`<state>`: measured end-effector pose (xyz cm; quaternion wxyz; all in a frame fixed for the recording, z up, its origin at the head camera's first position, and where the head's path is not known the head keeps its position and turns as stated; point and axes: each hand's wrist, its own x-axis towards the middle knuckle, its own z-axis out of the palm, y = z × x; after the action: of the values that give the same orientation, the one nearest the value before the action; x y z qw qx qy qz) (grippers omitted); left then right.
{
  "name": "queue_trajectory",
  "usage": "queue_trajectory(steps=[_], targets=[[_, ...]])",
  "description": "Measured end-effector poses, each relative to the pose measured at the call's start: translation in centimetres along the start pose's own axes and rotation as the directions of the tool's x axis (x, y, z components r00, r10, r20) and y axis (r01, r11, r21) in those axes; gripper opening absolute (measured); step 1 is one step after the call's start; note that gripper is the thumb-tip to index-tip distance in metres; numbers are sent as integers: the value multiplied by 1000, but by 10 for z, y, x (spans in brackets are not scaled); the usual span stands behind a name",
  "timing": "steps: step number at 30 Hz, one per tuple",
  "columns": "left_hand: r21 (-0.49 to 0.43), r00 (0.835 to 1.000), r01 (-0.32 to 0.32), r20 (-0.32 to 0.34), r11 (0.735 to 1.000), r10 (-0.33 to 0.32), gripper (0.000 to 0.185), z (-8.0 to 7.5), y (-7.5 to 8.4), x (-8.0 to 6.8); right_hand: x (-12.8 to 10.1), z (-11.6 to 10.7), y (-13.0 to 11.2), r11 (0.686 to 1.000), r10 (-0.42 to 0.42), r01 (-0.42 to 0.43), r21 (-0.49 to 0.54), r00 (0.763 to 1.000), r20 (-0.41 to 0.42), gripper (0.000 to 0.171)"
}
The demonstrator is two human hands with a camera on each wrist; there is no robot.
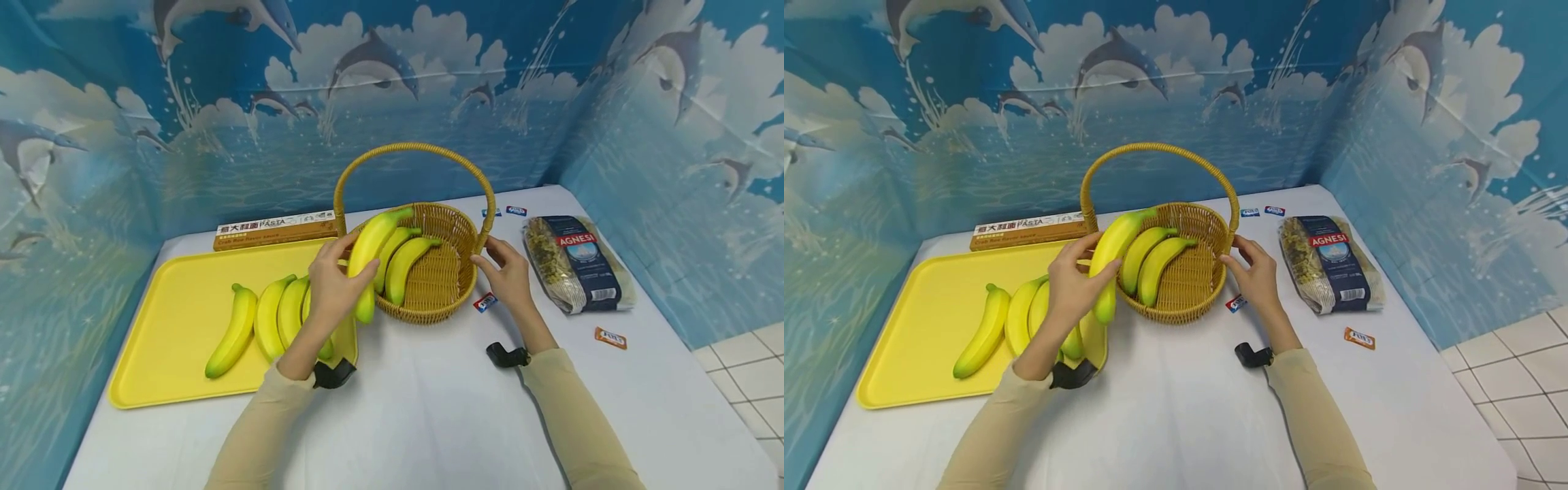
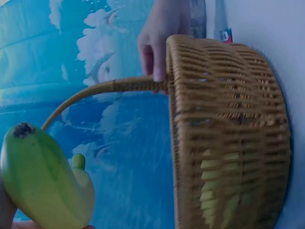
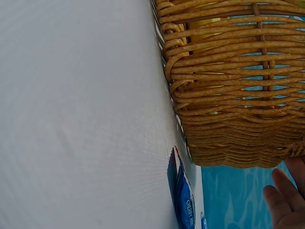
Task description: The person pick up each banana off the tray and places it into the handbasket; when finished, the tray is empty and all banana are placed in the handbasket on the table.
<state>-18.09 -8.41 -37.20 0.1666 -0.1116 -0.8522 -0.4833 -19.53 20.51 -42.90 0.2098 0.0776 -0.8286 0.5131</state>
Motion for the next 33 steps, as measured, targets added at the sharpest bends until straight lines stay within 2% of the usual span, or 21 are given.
queue_trajectory(steps=[4,8,13,16,22,33], targets=[[24,999,-17,44,1000,16,52,38,-3,17,0,1,4,1000,2,-2,-6,1000,-2,43],[67,996,14,90,998,-20,52,69,-11,29,1,3,15,1000,16,-16,-8,1000,-3,44],[113,987,56,143,992,-72,52,95,-14,35,4,7,43,999,31,-31,13,1000,-4,46],[136,979,63,187,989,-88,54,106,-17,37,4,7,47,999,27,-27,17,1000,-14,46],[228,960,99,234,969,-153,54,120,-25,36,3,7,46,1000,22,-21,23,1000,-17,46],[287,951,99,256,953,-175,55,122,-23,35,5,7,41,999,17,-17,43,1000,-13,46]])
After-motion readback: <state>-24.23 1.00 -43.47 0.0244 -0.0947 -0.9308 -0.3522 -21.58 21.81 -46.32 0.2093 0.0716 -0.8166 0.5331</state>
